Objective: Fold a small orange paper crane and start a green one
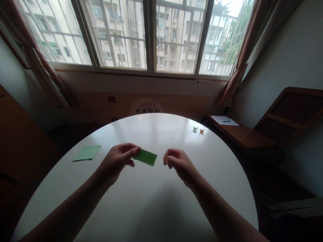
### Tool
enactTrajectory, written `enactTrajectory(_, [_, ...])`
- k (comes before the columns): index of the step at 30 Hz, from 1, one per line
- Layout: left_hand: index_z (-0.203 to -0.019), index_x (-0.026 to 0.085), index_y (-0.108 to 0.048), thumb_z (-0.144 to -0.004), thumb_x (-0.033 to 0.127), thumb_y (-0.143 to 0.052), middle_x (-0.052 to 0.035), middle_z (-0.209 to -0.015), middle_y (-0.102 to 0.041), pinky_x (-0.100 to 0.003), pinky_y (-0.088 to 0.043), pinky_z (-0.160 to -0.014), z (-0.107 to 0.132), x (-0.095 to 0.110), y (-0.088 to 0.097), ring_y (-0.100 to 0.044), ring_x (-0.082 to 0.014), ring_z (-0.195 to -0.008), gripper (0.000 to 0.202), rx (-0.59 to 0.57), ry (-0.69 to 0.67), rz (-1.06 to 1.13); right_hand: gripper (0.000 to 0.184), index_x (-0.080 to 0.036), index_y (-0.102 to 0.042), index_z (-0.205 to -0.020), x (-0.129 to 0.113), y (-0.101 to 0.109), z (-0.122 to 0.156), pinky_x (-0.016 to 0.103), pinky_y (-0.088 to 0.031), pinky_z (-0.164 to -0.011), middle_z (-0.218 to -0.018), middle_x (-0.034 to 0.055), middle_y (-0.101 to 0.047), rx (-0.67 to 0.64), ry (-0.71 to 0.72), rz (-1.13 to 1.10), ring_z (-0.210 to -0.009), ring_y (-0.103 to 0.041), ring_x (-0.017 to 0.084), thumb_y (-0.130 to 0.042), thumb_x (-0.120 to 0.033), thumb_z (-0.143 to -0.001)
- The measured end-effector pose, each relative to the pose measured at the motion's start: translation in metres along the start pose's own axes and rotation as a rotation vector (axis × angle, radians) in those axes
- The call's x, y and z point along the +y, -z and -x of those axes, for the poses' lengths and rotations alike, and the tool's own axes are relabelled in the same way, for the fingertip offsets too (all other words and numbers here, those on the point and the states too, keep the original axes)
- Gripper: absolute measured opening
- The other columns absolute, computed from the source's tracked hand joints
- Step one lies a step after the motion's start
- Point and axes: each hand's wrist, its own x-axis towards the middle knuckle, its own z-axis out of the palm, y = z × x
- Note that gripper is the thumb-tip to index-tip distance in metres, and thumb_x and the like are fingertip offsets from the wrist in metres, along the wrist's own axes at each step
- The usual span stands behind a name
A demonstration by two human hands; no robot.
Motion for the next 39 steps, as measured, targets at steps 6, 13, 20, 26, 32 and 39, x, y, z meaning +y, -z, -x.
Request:
enactTrajectory(6, [-0.076,0.012,-0.075,-0.071,0.042,-0.079,-0.003,-0.065,-0.065,-0.021,-0.045,-0.048,0.004,-0.004,-0.011,-0.054,-0.0127,-0.058,0.03,0.017,-0.042,0.04,0.027,-0.019,-0.072,-0.097,0.008,-0.006,0.002,0.029,-0.042,-0.062,-0.079,0.0029,-0.066,0.002,0.08,-0.026,-0.069,-0.054,0.015,-0.075,-0.038,-0.078])
enactTrajectory(13, [-0.079,0.013,-0.074,-0.074,0.039,-0.077,-0.0037,-0.07,-0.067,-0.022,-0.046,-0.05,0.005,-0.012,-0.015,-0.055,-0.0132,-0.06,0.027,-0.126,-0.009,-0.074,0.027,-0.017,-0.072,-0.082,0.014,-0.01,0.001,0.028,-0.046,-0.06,-0.071,0.002,-0.065,0.137,0.135,-0.096,-0.064,-0.056,0.015,-0.076,-0.044,-0.08])
enactTrajectory(20, [-0.087,0.013,-0.071,-0.08,0.035,-0.072,-0.007,-0.083,-0.068,-0.026,-0.05,-0.055,0.005,-0.019,-0.018,-0.061,-0.0189,-0.074,0.023,-0.161,-0.157,-0.215,0.022,-0.017,-0.071,-0.08,0.012,-0.013,0.004,0.028,-0.044,-0.06,-0.071,0.0025,-0.065,0.089,0.207,0.096,-0.065,-0.056,0.016,-0.07,-0.039,-0.086])
enactTrajectory(26, [-0.077,0.013,-0.064,-0.076,0.03,-0.072,-0.0009,-0.073,-0.059,-0.022,-0.044,-0.05,0.012,-0.013,-0.023,-0.055,-0.0125,-0.061,0.019,-0.276,-0.138,-0.149,0.017,-0.017,-0.07,-0.08,0.009,-0.019,0.01,0.03,-0.046,-0.067,-0.073,0.003,-0.067,0.006,0.276,0.237,-0.069,-0.06,0.017,-0.069,-0.032,-0.088])
enactTrajectory(32, [-0.071,0.014,-0.057,-0.073,0.027,-0.068,0.0023,-0.07,-0.053,-0.022,-0.04,-0.047,0.016,-0.009,-0.023,-0.051,-0.0096,-0.054,0.018,-0.289,-0.12,-0.156,0.019,-0.018,-0.071,-0.079,0.007,-0.021,0.013,0.03,-0.046,-0.068,-0.073,0.0027,-0.068,-0.006,0.305,0.242,-0.07,-0.06,0.017,-0.067,-0.033,-0.089])
enactTrajectory(39, [-0.071,0.014,-0.06,-0.072,0.024,-0.065,0.0008,-0.067,-0.056,-0.023,-0.04,-0.049,0.013,-0.008,-0.019,-0.052,-0.0109,-0.055,0.011,-0.347,-0.107,-0.162,0.019,-0.017,-0.07,-0.078,0.004,-0.018,0.014,0.031,-0.044,-0.067,-0.071,0.0028,-0.065,0.023,0.289,0.196,-0.07,-0.057,0.017,-0.068,-0.034,-0.087])
